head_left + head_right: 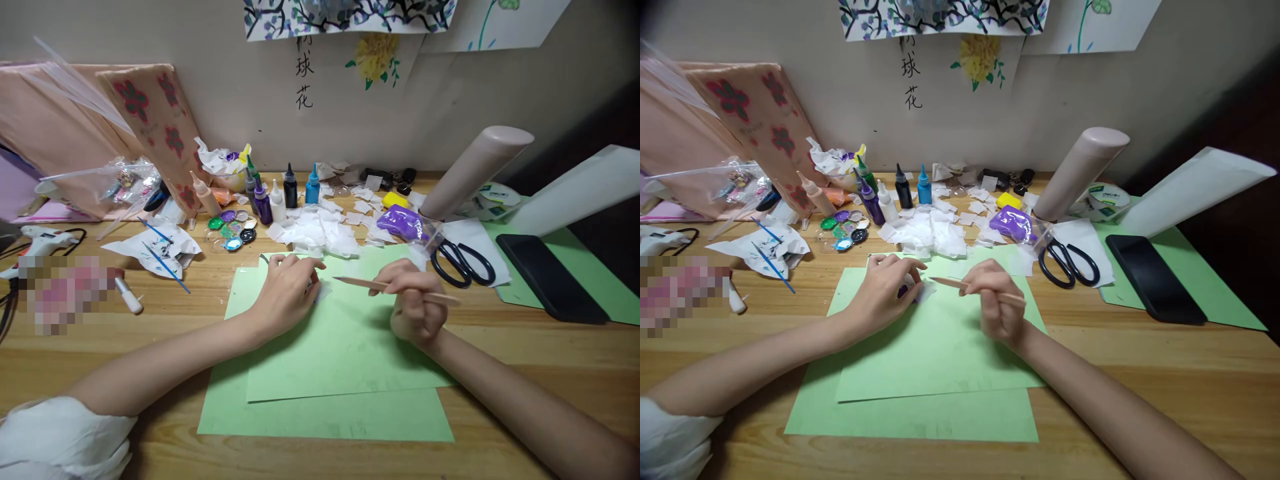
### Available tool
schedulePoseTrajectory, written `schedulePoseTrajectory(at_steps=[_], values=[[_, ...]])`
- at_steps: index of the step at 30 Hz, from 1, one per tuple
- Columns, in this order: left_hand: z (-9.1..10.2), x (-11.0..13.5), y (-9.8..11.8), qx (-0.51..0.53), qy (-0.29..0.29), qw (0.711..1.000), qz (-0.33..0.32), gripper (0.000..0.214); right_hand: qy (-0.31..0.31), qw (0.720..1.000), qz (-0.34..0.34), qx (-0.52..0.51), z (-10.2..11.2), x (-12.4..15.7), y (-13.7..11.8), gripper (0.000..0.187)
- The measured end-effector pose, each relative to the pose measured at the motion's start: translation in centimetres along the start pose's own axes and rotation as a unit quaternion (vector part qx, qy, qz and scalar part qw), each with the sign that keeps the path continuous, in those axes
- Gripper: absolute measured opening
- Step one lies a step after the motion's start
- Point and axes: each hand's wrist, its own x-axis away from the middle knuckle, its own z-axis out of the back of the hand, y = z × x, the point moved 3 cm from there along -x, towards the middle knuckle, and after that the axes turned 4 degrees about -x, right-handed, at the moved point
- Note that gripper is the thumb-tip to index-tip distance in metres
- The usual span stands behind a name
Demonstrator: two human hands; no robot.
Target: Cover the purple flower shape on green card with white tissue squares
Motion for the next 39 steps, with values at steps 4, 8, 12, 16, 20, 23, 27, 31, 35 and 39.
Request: schedulePoseTrajectory(at_steps=[4,8,12,16,20,23,27,31,35,39], values=[[-0.1,0.1,-0.3,-0.043,0.035,0.998,-0.016,0.021,-0.127,0.991,0.018,0.029,-0.8,0.9,0.2,0.018],[-0.2,0.0,-0.6,-0.048,0.048,0.997,-0.026,0.018,-0.166,0.984,0.030,0.053,-1.4,0.6,0.6,0.017],[-0.3,0.0,-0.6,-0.038,0.050,0.998,-0.025,0.017,-0.185,0.980,0.008,0.065,-1.7,0.7,1.0,0.016],[0.2,-0.1,-0.9,-0.033,0.063,0.997,-0.003,0.013,-0.191,0.980,-0.012,0.057,-1.6,0.9,1.2,0.015],[0.8,-0.3,-2.5,-0.001,0.094,0.992,0.080,0.019,-0.196,0.978,-0.043,0.060,-1.6,0.9,1.4,0.014],[0.5,-0.5,-3.8,0.016,0.062,0.986,0.156,0.029,-0.202,0.975,-0.069,0.059,-1.7,0.9,1.6,0.015],[-0.2,-0.6,-4.6,0.033,0.018,0.976,0.217,0.035,-0.211,0.971,-0.095,0.054,-1.8,1.0,1.8,0.016],[-0.4,-0.7,-4.7,0.054,0.025,0.975,0.215,0.036,-0.206,0.969,-0.128,0.042,-1.7,1.0,2.2,0.019],[-0.5,-0.8,-4.7,0.049,0.026,0.976,0.211,0.036,-0.223,0.964,-0.139,0.028,-1.7,1.1,2.4,0.019],[-0.6,-0.8,-4.6,0.023,0.013,0.979,0.201,0.036,-0.207,0.968,-0.141,0.025,-1.6,1.2,2.3,0.020]])
